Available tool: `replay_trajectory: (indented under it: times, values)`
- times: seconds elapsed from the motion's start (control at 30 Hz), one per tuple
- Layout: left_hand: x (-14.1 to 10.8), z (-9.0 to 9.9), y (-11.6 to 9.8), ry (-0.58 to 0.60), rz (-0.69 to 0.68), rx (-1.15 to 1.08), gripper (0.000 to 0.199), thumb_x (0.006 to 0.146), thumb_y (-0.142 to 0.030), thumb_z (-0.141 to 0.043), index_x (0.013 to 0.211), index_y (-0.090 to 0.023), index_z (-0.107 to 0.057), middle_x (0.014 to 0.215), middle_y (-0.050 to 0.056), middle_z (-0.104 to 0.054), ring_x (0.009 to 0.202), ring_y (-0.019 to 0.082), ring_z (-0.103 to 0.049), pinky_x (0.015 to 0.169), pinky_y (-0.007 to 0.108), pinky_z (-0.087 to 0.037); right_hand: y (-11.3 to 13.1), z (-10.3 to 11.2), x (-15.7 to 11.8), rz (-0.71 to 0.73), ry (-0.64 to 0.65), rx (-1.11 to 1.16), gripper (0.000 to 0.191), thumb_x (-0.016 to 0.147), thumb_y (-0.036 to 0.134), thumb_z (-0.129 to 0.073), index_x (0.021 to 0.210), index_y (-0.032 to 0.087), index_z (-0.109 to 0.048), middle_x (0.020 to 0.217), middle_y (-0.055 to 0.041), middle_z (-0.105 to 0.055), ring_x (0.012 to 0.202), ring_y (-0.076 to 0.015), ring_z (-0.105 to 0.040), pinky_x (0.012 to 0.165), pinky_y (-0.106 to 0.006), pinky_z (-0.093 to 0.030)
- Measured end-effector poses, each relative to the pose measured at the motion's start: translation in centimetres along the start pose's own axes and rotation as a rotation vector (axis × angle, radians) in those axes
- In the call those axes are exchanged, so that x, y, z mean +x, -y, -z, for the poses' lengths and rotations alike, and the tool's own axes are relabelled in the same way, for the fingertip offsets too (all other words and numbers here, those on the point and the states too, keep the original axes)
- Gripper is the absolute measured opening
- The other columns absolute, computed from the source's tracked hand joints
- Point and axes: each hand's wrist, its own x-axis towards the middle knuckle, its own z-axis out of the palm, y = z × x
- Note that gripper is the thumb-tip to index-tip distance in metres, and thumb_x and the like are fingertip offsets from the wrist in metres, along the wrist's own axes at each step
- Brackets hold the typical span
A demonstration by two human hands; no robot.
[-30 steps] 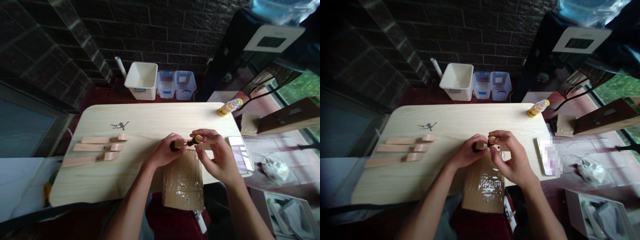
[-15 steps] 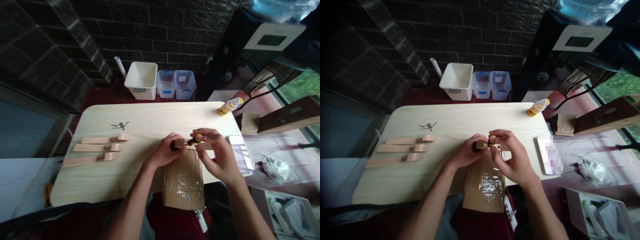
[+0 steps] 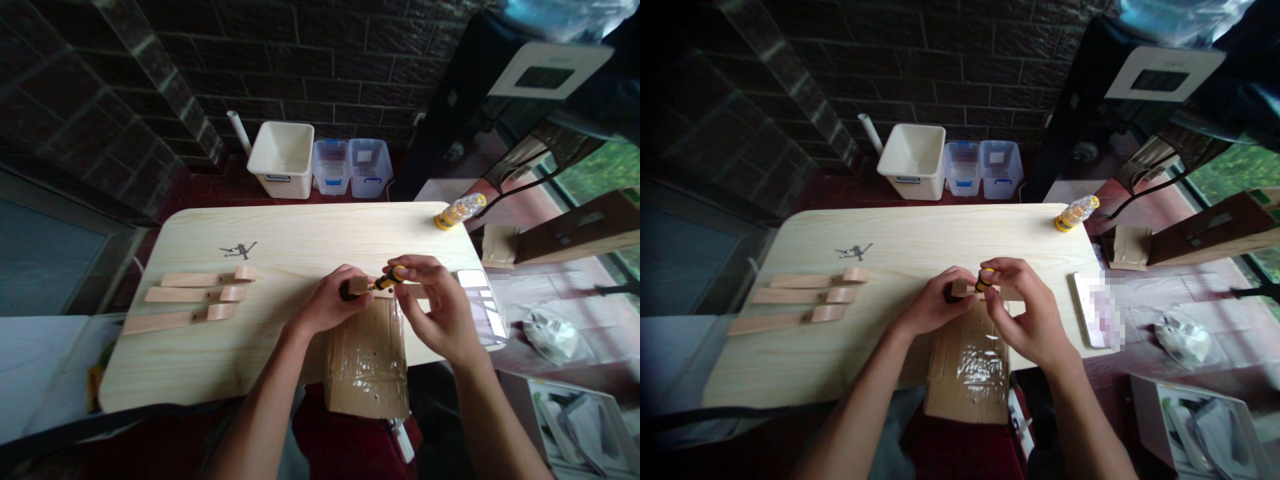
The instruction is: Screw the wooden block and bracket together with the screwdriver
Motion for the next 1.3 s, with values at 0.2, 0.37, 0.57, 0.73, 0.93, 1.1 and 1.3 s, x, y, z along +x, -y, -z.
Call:
replay_trajectory:
  times: [0.2,0.37,0.57,0.73,0.93,1.1,1.3]
  values:
    - [0.01,0.02,-0.18,0.008,0.006,-0.008,0.015,0.095,-0.033,-0.074,0.105,-0.022,-0.071,0.115,0.008,-0.073,0.108,0.025,-0.07,0.098,0.041,-0.055,0.26,-0.18,-0.07,-0.006,0.044,0.014,0.03,0.102,0.011,-0.065,0.126,0.029,-0.065,0.132,-0.0102,-0.073,0.123,-0.0271,-0.074,0.1,-0.05,-0.067]
    - [0.01,-0.12,-0.07,-0.006,0.005,-0.001,0.015,0.096,-0.033,-0.074,0.106,-0.022,-0.071,0.114,0.007,-0.072,0.107,0.024,-0.069,0.099,0.041,-0.055,0.03,-0.18,0.36,0.048,0.021,-0.048,0.031,0.1,0.01,-0.068,0.124,0.031,-0.065,0.124,-0.0083,-0.072,0.12,-0.0253,-0.073,0.098,-0.048,-0.064]
    - [0.03,-0.06,-0.16,0.001,0.006,-0.001,0.014,0.096,-0.032,-0.074,0.106,-0.023,-0.07,0.116,0.007,-0.072,0.111,0.024,-0.069,0.102,0.041,-0.054,0.52,-0.32,0.49,0.015,0.008,-0.004,0.027,0.101,0.012,-0.066,0.122,0.028,-0.065,0.13,-0.0104,-0.072,0.123,-0.0266,-0.074,0.1,-0.049,-0.065]
    - [0.02,-0.03,-0.13,0.009,0.013,-0.007,0.015,0.095,-0.033,-0.074,0.107,-0.023,-0.071,0.117,0.007,-0.072,0.112,0.025,-0.069,0.103,0.042,-0.054,0.51,-0.09,0.35,0.023,0.037,-0.02,0.029,0.102,0.011,-0.064,0.124,0.029,-0.064,0.127,-0.0089,-0.075,0.122,-0.025,-0.074,0.099,-0.048,-0.066]
    - [0.04,-0.07,-0.14,-0.007,0.023,-0.01,0.015,0.094,-0.033,-0.075,0.105,-0.023,-0.072,0.115,0.007,-0.073,0.11,0.025,-0.07,0.102,0.041,-0.055,0.03,-0.11,0.6,0.054,-0.002,-0.056,0.029,0.099,0.013,-0.07,0.121,0.03,-0.066,0.12,-0.0079,-0.074,0.118,-0.0259,-0.074,0.096,-0.047,-0.065]
    - [0.04,-0.04,-0.16,-0.005,0.017,-0.011,0.016,0.094,-0.034,-0.075,0.105,-0.023,-0.072,0.114,0.007,-0.073,0.109,0.026,-0.07,0.1,0.041,-0.055,0.43,-0.28,0.57,0.046,0.012,-0.041,0.03,0.099,0.012,-0.069,0.123,0.03,-0.066,0.123,-0.0087,-0.074,0.119,-0.0259,-0.074,0.098,-0.047,-0.064]
    - [0.04,-0.01,-0.22,0.01,0.02,-0.007,0.015,0.095,-0.034,-0.074,0.105,-0.023,-0.072,0.114,0.007,-0.073,0.109,0.025,-0.07,0.1,0.041,-0.055,0.41,-0.26,0.21,0.029,0.031,0.009,0.032,0.1,0.01,-0.067,0.124,0.03,-0.065,0.128,-0.0083,-0.073,0.121,-0.0262,-0.075,0.097,-0.047,-0.066]
